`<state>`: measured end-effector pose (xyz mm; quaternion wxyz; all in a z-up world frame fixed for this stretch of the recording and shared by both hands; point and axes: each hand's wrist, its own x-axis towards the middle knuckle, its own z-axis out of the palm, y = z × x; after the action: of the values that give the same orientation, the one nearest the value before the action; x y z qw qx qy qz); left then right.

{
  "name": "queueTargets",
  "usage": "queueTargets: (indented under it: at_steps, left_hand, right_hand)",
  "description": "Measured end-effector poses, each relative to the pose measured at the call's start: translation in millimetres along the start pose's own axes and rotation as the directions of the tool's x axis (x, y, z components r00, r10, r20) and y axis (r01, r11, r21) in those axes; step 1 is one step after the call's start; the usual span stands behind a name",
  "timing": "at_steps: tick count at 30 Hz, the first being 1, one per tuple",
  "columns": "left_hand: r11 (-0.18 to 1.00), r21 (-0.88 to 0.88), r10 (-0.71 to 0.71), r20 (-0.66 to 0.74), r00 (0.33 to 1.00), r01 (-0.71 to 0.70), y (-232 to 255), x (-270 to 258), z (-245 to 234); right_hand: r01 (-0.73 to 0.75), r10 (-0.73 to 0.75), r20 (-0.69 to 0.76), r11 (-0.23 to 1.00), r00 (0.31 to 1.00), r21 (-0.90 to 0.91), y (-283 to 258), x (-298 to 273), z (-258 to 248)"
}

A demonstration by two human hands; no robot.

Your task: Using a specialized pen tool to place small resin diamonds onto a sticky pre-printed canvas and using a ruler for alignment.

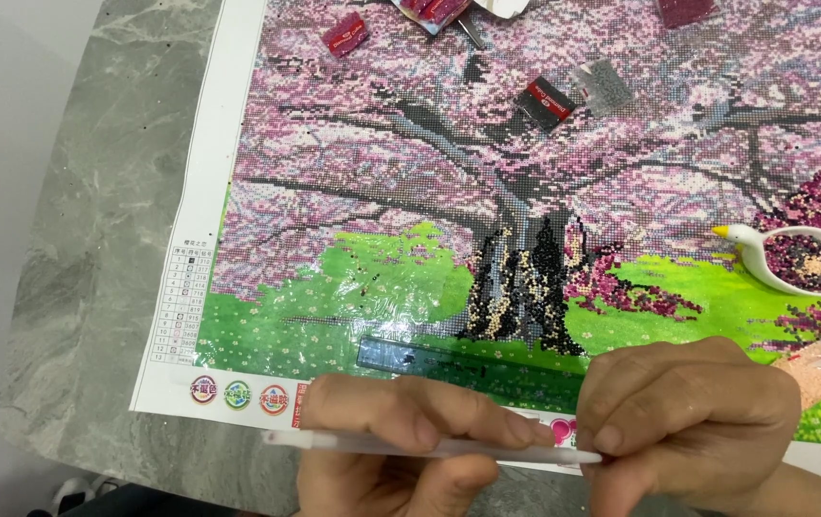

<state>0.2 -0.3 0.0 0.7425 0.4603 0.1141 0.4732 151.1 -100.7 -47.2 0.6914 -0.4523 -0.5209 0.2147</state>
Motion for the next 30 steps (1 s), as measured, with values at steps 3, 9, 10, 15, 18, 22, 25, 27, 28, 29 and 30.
queueTargets:
  at_steps: [3, 9, 10, 15, 18, 22, 25, 27, 28, 29, 30]
  left_hand:
    - [1.0, 0.009, -0.008, -0.009, 1.0, 0.009, 0.3, -0.3, -0.1]
    - [0.999, -0.052, -0.017, -0.021, 1.0, 0.016, 0.0, 2.0, 1.6]
    - [0.998, -0.044, -0.037, -0.046, 0.998, 0.035, 0.5, 2.0, 2.4]
    - [0.996, -0.042, -0.08, -0.076, 0.994, 0.077, -3.8, 1.4, -0.2]
    - [0.994, -0.055, -0.099, -0.095, 0.991, 0.094, -4.5, 0.9, 0.7]
    - [0.994, -0.037, -0.103, -0.073, 0.992, 0.101, -4.3, 0.9, -1.5]
    - [0.993, -0.054, -0.104, -0.061, 0.993, 0.101, -3.8, 1.6, -2.3]
    - [0.994, -0.042, -0.107, -0.072, 0.992, 0.104, -2.9, 1.7, -2.0]
    - [0.994, -0.03, -0.11, -0.082, 0.991, 0.108, -2.5, 1.7, -1.9]
    - [0.994, -0.03, -0.11, -0.082, 0.991, 0.108, -2.5, 1.7, -1.6]
    - [0.994, -0.027, -0.11, -0.078, 0.991, 0.108, -2.4, 1.7, -1.4]
  right_hand:
    - [-0.007, 0.007, -0.008, 1.0, 1.0, -0.006, 0.3, -1.3, -0.3]
    - [-0.007, 0.006, -0.019, 1.0, 1.0, -0.009, -0.8, -0.4, 0.7]
    - [-0.006, 0.005, -0.017, 1.0, 1.0, -0.009, -1.0, 0.0, 0.7]
    - [-0.001, 0.001, -0.007, 1.0, 1.0, -0.004, -1.6, 1.2, 0.8]
    - [-0.002, 0.002, 0.001, 1.0, 1.0, 0.0, -1.5, 1.4, 0.7]
    - [-0.014, 0.014, -0.012, 1.0, 1.0, -0.004, -1.3, 0.3, 1.6]
    - [-0.003, 0.003, -0.005, 1.0, 1.0, -0.001, -0.7, 0.4, 1.0]
    - [-0.007, 0.007, -0.003, 1.0, 1.0, 0.002, -1.0, 0.4, 0.7]
    - [-0.009, 0.009, 0.0, 1.0, 1.0, 0.006, -1.1, 0.4, 0.5]
    - [-0.01, 0.01, 0.0, 1.0, 1.0, 0.006, -1.0, 0.4, 0.2]
    - [-0.006, 0.006, 0.007, 1.0, 1.0, 0.01, -0.7, 0.5, 0.1]
